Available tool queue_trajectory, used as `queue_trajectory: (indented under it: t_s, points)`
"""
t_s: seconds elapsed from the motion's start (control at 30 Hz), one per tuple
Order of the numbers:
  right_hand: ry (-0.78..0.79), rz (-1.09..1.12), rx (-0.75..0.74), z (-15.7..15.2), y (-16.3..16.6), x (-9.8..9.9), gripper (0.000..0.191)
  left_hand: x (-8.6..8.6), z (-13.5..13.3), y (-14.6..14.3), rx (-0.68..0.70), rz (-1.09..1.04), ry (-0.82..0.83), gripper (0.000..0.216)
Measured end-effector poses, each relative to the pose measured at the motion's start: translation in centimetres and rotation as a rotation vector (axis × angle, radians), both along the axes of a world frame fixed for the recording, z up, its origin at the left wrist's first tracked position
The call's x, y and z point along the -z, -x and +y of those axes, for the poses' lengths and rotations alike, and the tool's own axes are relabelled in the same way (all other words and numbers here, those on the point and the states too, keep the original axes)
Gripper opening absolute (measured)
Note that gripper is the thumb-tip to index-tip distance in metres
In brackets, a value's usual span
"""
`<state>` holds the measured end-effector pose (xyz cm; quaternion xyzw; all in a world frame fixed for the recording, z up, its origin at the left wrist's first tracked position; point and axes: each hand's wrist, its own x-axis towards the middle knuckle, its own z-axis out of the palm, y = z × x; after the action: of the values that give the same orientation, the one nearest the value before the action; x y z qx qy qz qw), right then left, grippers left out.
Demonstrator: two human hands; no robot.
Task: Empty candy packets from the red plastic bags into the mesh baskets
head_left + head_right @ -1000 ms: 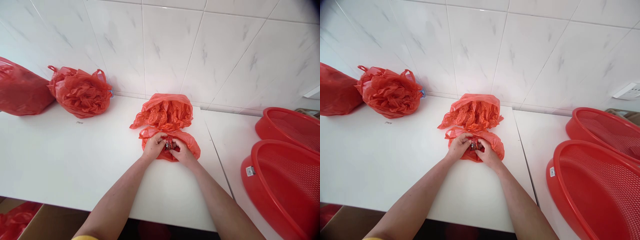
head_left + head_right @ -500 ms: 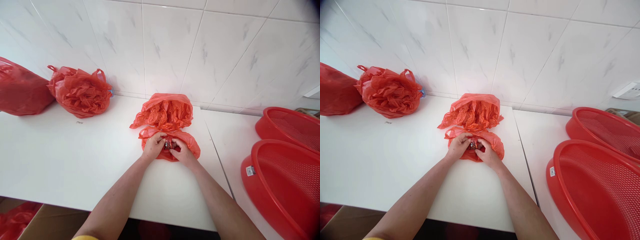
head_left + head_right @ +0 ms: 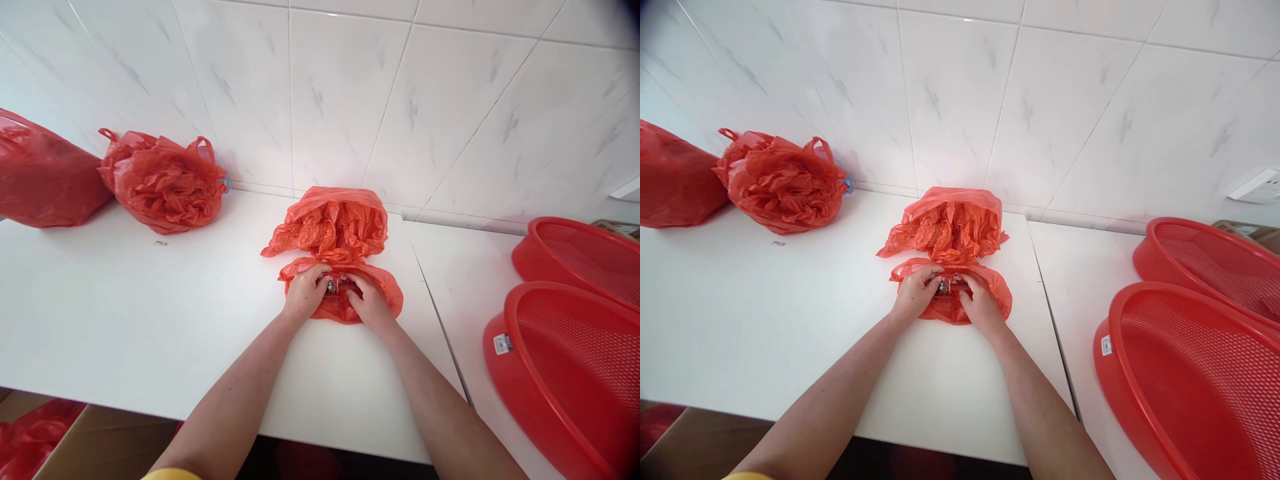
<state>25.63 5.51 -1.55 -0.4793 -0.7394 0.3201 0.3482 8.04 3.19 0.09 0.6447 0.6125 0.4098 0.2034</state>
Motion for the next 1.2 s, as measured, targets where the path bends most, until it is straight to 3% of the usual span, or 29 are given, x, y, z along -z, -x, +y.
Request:
queue_trajectory:
  t_s: [0.3,0.57,0.93,1.2]
  points:
    - [0.075,-0.119,0.117,-0.1,0.2,-0.1,0.04,-0.2,0.0,0.1,-0.01,0.003,0.022,0.022]
    - [0.096,-0.101,0.084,-0.4,0.4,-0.4,0.025,0.1,0.0,0.0,-0.028,-0.006,0.033,0.022]
    - [0.11,-0.121,0.288,-1.2,0.4,-0.9,0.036,0.0,0.1,0.1,-0.004,-0.038,0.023,0.023]
    - [0.016,-0.047,0.226,-1.7,0.4,-1.0,0.034,0.1,0.1,0.1,-0.022,-0.025,0.0,0.024]
